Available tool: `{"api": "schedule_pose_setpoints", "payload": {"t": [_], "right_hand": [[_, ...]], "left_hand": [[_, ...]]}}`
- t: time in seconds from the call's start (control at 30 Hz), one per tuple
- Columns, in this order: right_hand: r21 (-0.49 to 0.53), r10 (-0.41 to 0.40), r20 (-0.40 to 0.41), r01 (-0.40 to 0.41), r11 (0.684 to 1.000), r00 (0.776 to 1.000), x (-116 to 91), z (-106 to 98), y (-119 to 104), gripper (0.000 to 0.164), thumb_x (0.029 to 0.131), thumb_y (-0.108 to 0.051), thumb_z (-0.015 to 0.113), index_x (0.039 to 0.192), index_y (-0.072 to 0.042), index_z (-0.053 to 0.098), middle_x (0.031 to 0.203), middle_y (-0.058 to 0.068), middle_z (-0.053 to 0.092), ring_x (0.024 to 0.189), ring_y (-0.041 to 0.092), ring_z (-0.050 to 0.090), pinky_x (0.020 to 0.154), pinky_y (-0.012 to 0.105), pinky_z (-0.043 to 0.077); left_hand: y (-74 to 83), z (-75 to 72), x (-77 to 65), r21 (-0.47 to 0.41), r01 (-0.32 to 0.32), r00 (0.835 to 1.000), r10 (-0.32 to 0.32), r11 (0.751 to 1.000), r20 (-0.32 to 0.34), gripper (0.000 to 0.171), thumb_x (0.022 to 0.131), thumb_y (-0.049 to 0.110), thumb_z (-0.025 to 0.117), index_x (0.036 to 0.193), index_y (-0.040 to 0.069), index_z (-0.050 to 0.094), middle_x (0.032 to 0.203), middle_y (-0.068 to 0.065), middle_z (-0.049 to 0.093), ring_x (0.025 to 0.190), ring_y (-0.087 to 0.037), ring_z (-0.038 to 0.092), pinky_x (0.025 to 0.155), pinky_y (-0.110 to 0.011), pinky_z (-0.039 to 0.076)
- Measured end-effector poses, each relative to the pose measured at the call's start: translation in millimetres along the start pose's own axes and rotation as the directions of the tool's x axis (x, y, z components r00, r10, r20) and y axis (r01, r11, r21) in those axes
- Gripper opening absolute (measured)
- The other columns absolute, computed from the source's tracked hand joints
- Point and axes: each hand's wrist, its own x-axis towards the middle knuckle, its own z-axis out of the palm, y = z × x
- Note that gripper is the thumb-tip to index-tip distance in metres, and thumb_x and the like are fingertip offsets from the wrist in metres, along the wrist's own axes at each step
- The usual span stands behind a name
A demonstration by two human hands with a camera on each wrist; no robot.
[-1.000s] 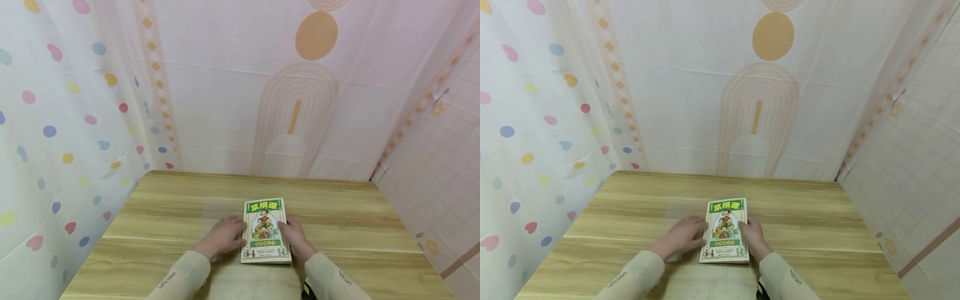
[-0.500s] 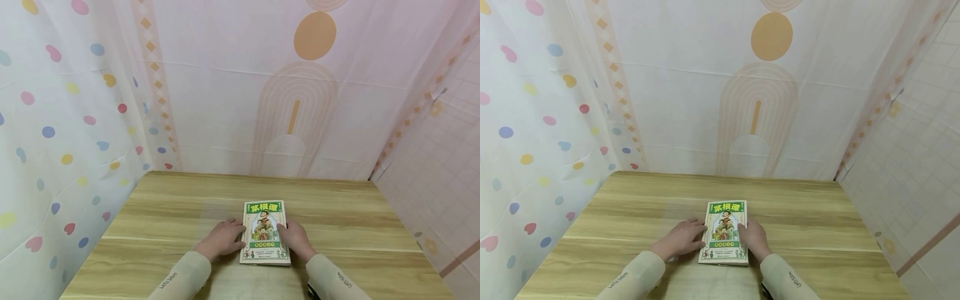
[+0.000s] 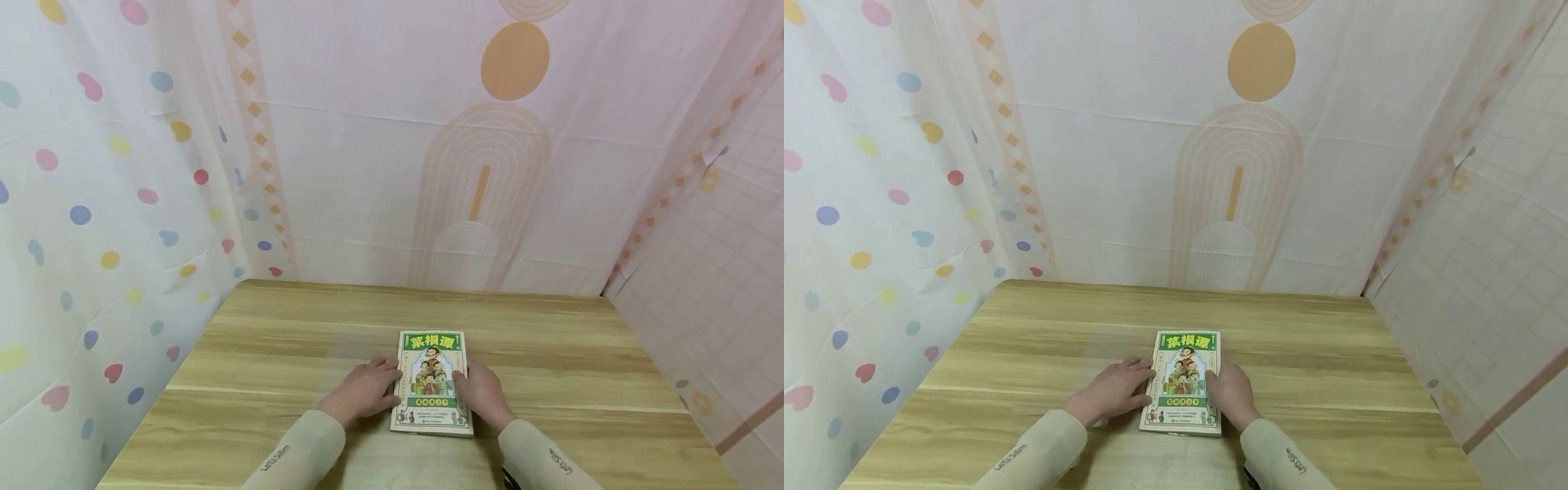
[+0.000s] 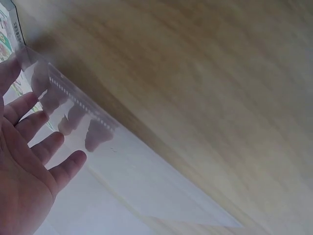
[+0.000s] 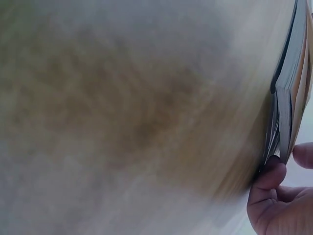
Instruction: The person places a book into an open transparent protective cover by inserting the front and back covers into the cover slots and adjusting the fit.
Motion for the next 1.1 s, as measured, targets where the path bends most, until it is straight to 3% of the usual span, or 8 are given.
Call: {"api": "schedule_pose_setpoints", "payload": {"t": [0.2, 0.5, 0.67, 0.93, 1.1], "right_hand": [[-0.068, -0.019, -0.008, 0.018, 0.998, 1.0, 0, 0, 1, 0.041, 0.095, -0.019, 0.055, 0.13, 0.0, 0.056, 0.096, 0.012, 0.071, 0.082, 0.022, 0.06, 0.079, 0.049, 0.053], [-0.113, -0.012, -0.014, 0.01, 0.993, 1.0, 0, -4, -2, 0.044, 0.095, -0.025, 0.054, 0.131, 0.001, 0.056, 0.11, 0.019, 0.07, 0.097, 0.03, 0.061, 0.082, 0.053, 0.051], [-0.065, 0.004, -0.019, -0.006, 0.998, 1.0, -1, -7, -2, 0.046, 0.097, -0.028, 0.05, 0.129, 0.004, 0.057, 0.113, 0.022, 0.068, 0.102, 0.036, 0.06, 0.087, 0.056, 0.05], [0.097, 0.043, -0.042, -0.039, 0.995, 0.998, 0, -9, -1, 0.048, 0.1, -0.029, 0.045, 0.131, 0.005, 0.054, 0.123, 0.026, 0.062, 0.113, 0.04, 0.054, 0.093, 0.058, 0.047], [0.178, 0.048, -0.074, -0.034, 0.983, 0.996, 2, -10, -1, 0.042, 0.098, -0.026, 0.047, 0.12, 0.006, 0.062, 0.112, 0.023, 0.067, 0.101, 0.032, 0.059, 0.086, 0.053, 0.051]], "left_hand": [[-0.5, 0.6, 1.0, -0.005, -0.002, 1.0, 0.002, 1.0, 0.007, 0.055, 0.089, 0.042, 0.061, 0.133, 0.01, 0.056, 0.144, -0.012, 0.049, 0.13, -0.035, 0.04, 0.099, -0.055, 0.045], [0.8, -2.2, 1.0, -0.013, 0.018, 1.0, -0.017, 1.0, 0.022, 0.054, 0.088, 0.042, 0.063, 0.131, 0.011, 0.058, 0.142, -0.01, 0.052, 0.129, -0.034, 0.042, 0.099, -0.055, 0.045], [0.8, -2.9, 0.7, -0.011, 0.017, 1.0, -0.017, 1.0, 0.021, 0.054, 0.087, 0.042, 0.063, 0.131, 0.011, 0.058, 0.142, -0.01, 0.052, 0.128, -0.034, 0.042, 0.098, -0.054, 0.046], [0.2, -1.8, 1.7, -0.015, 0.026, 0.999, -0.026, 1.0, 0.028, 0.054, 0.087, 0.042, 0.063, 0.131, 0.011, 0.058, 0.143, -0.01, 0.051, 0.129, -0.034, 0.042, 0.099, -0.054, 0.045], [-0.1, -0.1, 2.4, -0.013, 0.032, 0.999, -0.032, 0.999, 0.035, 0.055, 0.087, 0.044, 0.063, 0.132, 0.012, 0.057, 0.143, -0.009, 0.051, 0.129, -0.034, 0.041, 0.099, -0.054, 0.045]]}}
